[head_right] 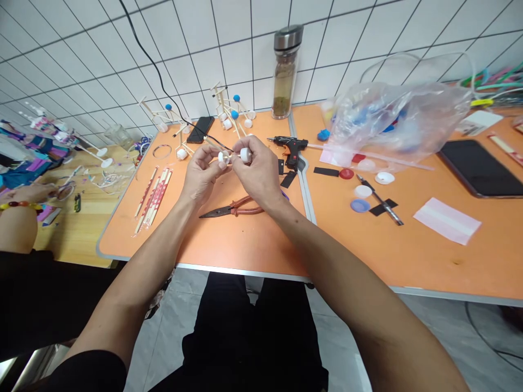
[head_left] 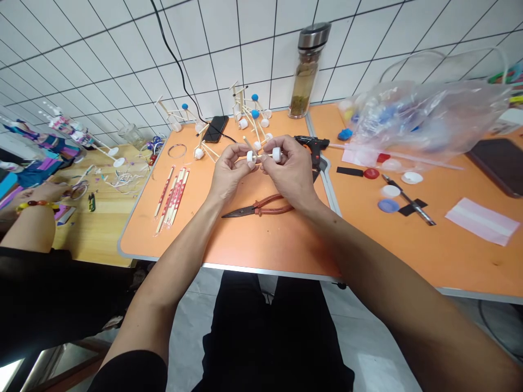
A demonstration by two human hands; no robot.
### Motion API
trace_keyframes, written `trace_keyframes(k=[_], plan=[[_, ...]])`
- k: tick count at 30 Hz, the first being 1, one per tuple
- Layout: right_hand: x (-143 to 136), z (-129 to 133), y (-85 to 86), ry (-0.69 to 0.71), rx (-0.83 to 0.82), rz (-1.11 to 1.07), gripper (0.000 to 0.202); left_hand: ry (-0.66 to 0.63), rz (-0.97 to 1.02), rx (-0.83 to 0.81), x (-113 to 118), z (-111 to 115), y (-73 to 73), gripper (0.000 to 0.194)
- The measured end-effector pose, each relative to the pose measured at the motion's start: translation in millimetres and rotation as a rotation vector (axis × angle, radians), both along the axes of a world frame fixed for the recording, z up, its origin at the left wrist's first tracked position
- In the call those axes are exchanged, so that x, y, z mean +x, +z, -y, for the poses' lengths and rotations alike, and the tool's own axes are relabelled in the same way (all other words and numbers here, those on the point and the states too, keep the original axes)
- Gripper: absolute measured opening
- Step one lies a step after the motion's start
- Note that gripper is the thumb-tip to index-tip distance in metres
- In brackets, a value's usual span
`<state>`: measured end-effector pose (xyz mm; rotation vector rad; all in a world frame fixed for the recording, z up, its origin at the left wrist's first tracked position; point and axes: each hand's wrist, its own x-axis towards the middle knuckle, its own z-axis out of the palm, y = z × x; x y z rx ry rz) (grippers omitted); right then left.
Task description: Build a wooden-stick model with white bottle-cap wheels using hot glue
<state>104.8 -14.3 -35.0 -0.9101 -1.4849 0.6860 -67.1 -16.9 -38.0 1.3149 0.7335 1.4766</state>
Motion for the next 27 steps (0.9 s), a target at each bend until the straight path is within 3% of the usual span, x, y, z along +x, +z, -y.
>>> trace_keyframes(k=[9, 15, 19, 27], plan=[[5, 6, 12.7, -0.019, 0.024, 0.134, 0.019, 0.038, -0.024, -0.01, -7, -2, 5.0, 0.054], [10, 11, 13.2, -0.11, 0.209, 0.39, 0.028, 0.142, -0.16, 0.115, -12, -2, 9.1, 0.056], [13, 14, 13.8, -0.139, 0.253, 0.511, 0.023, 0.115, -0.205, 0.17, -9, 3, 13.1, 0.056], [16, 12, 11.9, -0.142, 0.306, 0.553, 0.016, 0.139, -0.251, 0.317, -5, 4, 12.7, 0.051]])
